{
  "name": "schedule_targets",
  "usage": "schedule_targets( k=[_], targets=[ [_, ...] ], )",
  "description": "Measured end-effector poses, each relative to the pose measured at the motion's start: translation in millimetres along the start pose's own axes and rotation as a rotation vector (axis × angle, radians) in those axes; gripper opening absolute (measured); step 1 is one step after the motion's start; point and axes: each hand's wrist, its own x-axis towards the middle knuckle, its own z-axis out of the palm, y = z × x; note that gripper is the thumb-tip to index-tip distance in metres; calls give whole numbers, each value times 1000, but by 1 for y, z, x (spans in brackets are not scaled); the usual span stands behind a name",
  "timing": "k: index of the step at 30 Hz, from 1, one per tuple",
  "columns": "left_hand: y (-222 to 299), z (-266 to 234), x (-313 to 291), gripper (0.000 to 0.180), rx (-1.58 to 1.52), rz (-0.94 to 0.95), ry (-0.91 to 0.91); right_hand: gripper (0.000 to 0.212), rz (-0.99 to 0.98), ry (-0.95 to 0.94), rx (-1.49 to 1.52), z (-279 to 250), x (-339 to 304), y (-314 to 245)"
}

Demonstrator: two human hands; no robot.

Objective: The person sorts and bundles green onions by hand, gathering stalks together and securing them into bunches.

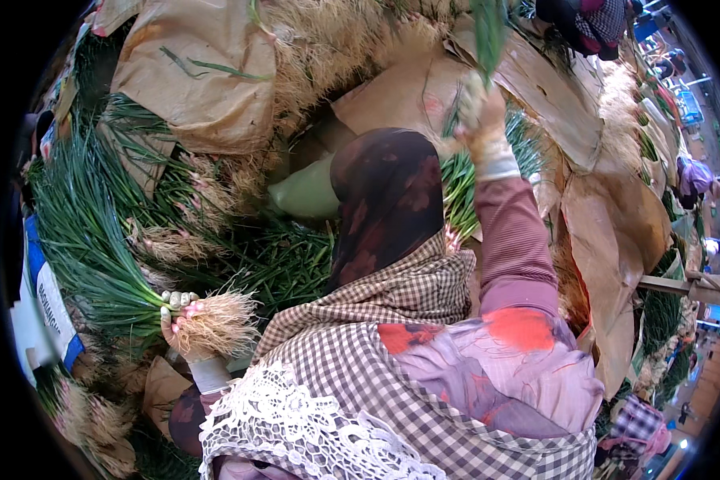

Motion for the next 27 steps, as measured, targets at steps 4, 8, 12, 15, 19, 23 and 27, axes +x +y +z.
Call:
schedule_targets(
  k=[4,8,12,15,19,23,27],
  targets=[
    [9,16,-2,20,103,-43,-117,25,187,561,-234,-93,-37,111],
    [26,21,-2,22,254,12,-40,49,550,450,-725,-104,-68,150],
    [33,5,1,25,356,16,489,30,329,81,-470,-8,-5,68],
    [17,-8,8,26,164,39,510,25,48,-193,-365,108,48,0],
    [10,-12,5,29,63,40,366,35,-195,-989,-440,263,18,-4],
    [19,-7,-7,26,-65,66,252,30,205,-1268,-622,399,-52,100],
    [25,-5,-15,26,-84,85,254,62,-5,-886,-1310,471,-112,179]
  ],
)
